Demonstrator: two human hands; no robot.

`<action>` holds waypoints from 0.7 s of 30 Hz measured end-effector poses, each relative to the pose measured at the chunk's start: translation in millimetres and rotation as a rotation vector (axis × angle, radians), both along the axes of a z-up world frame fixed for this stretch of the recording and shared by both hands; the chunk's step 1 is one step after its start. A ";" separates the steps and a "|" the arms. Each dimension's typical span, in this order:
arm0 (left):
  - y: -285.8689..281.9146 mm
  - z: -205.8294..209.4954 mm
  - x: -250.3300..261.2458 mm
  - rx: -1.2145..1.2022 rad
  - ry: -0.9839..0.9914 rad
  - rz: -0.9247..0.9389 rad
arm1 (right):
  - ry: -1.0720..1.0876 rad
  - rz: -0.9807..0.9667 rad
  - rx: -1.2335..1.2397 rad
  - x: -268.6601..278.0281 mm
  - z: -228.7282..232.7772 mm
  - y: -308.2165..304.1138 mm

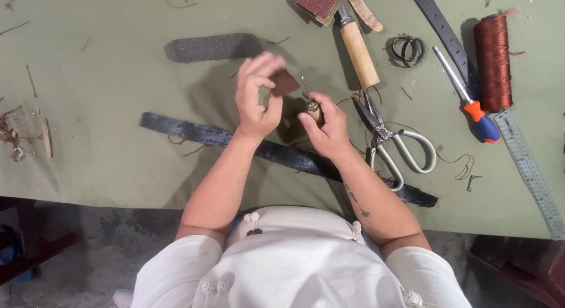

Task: Using a handheld awl to manually punch a series of holes into a brown leather strap on a workbench.

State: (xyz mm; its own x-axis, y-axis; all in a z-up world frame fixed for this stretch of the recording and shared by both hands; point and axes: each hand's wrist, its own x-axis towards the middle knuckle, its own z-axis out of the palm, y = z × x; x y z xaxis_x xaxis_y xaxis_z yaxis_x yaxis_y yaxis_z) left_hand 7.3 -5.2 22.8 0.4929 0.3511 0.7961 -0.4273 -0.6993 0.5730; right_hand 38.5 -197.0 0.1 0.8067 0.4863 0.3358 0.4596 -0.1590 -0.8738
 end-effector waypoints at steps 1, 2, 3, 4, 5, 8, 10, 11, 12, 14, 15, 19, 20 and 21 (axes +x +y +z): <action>-0.5 -12.4 -0.1 -0.138 0.080 -0.119 | -0.026 0.007 0.029 -0.1 -0.5 -0.1; -0.7 -24.9 -1.0 -0.275 0.161 -0.237 | -0.050 0.015 0.058 -0.9 -1.1 0.1; 0.3 -30.7 1.6 -0.276 0.161 -0.235 | -0.049 0.017 0.058 0.7 -3.3 0.6; 0.6 -36.8 3.8 -0.303 0.201 -0.232 | -0.056 0.002 0.073 1.9 -5.6 0.4; 0.7 -43.2 6.1 -0.330 0.241 -0.230 | -0.063 -0.014 0.088 3.2 -8.1 0.0; -0.4 -22.6 3.6 -0.314 0.272 -0.252 | -0.038 -0.051 0.148 7.2 -12.4 -3.0; -2.4 -12.5 2.9 -0.231 0.258 -0.244 | -0.070 -0.090 0.135 11.9 -2.7 -3.6; -3.3 -7.1 3.0 -0.147 0.242 -0.234 | -0.105 -0.128 0.124 14.6 2.3 -3.9; -6.7 -7.0 2.9 -0.146 0.244 -0.239 | -0.104 -0.133 0.124 15.3 1.1 -3.8; -13.8 -6.8 2.2 0.088 0.198 -0.154 | -0.107 -0.148 0.180 16.7 -1.2 -3.9; -13.9 -13.8 3.2 0.088 0.198 -0.156 | -0.108 -0.151 0.180 16.3 2.1 -3.1; -16.6 -27.0 6.5 0.275 0.037 0.032 | -0.041 -0.124 0.257 18.6 -1.7 -4.1; -17.8 -26.6 8.1 0.268 -0.016 0.071 | -0.066 -0.121 0.256 21.3 -6.7 -5.1; -16.4 -30.4 8.1 0.268 -0.017 0.072 | -0.067 -0.121 0.255 19.2 -17.6 -7.2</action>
State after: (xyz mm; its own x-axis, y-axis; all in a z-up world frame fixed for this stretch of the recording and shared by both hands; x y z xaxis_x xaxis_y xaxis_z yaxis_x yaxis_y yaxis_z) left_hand 15.4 -21.6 -7.7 0.4604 0.1607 0.8730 -0.3792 -0.8537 0.3571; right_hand 57.8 -204.2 -17.5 0.8254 0.2809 0.4896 0.5089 0.0052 -0.8608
